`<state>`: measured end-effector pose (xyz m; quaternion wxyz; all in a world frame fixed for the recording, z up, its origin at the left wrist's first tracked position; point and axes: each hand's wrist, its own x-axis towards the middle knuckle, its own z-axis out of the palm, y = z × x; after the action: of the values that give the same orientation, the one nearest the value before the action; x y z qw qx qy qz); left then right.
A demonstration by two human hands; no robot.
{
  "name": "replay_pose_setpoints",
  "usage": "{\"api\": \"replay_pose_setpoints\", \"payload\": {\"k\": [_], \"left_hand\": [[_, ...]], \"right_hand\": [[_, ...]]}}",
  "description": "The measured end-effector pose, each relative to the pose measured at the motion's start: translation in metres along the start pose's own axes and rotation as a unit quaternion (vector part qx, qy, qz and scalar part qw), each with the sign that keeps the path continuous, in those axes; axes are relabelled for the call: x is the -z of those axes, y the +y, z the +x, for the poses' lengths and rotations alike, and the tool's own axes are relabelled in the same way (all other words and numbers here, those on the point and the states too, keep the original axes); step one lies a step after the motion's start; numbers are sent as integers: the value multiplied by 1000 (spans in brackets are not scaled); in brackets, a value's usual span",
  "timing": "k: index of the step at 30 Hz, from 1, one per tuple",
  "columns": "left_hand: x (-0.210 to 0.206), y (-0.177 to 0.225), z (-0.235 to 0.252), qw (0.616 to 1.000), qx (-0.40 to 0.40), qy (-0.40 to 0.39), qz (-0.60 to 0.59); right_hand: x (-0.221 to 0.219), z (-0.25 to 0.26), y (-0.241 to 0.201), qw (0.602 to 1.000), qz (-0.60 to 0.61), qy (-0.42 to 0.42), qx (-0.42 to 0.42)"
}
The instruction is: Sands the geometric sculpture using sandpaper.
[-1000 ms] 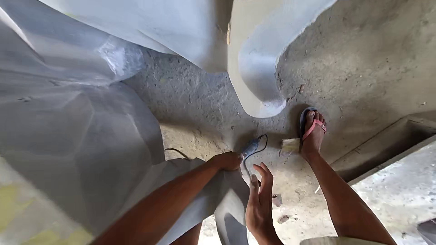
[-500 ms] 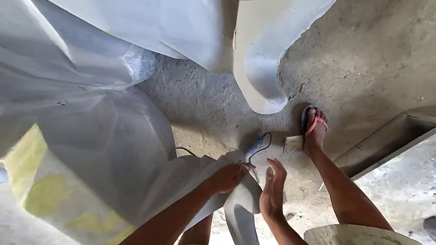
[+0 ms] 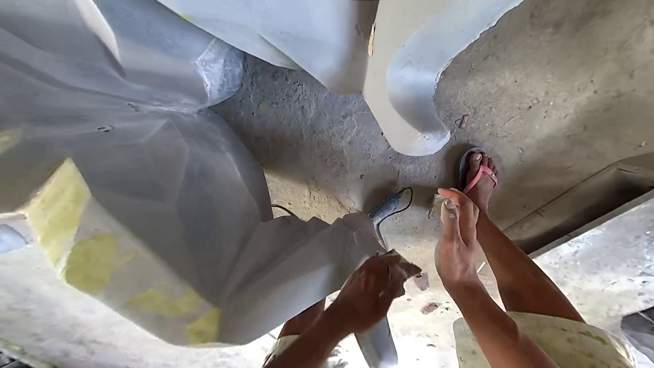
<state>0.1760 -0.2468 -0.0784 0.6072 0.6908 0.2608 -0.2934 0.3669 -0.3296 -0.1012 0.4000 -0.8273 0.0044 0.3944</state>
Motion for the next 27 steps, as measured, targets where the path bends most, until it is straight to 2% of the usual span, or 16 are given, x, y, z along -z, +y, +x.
{"api": "replay_pose_setpoints", "payload": {"k": [2, 4, 6, 8, 10, 12, 14, 16, 17, 19, 22, 24, 27], "left_hand": [[9, -25, 22, 999, 40, -22, 3], [4, -22, 21, 997, 71, -7, -3], [-3, 4, 3, 998, 31, 35, 47], [-19, 20, -29, 990, -29, 44, 129], [-38, 18, -48, 982, -78, 24, 173], [-73, 8, -87, 980, -101, 2, 172], [-90, 7, -119, 988, -93, -5, 124], [-89, 28, -140, 997, -77, -7, 23], [-84, 44, -146, 998, -51, 13, -39], [-75, 65, -143, 989, -27, 85, -121], [-74, 73, -142, 977, 1, 125, -173], [-79, 67, -148, 977, 21, 125, -172], [-82, 44, -159, 976, 54, 88, -190]], "right_hand": [[-2, -8, 5, 998, -20, -51, 17], [3, -18, 8, 993, -45, -107, 5], [13, -20, 12, 987, -75, -144, -19], [25, -36, 14, 981, -88, -162, -52], [31, -34, 8, 984, -87, -145, -64], [41, -47, -2, 986, -88, -126, -60], [50, -60, -11, 992, -76, -100, -25], [61, -82, -11, 993, -68, -94, 7], [66, -96, -10, 990, -68, -121, 8], [71, -121, -9, 971, -44, -232, -27], [82, -160, -13, 899, 43, -409, -151], [90, -179, -15, 871, 39, -444, -209], [93, -182, -4, 849, -41, -495, -179]]}}
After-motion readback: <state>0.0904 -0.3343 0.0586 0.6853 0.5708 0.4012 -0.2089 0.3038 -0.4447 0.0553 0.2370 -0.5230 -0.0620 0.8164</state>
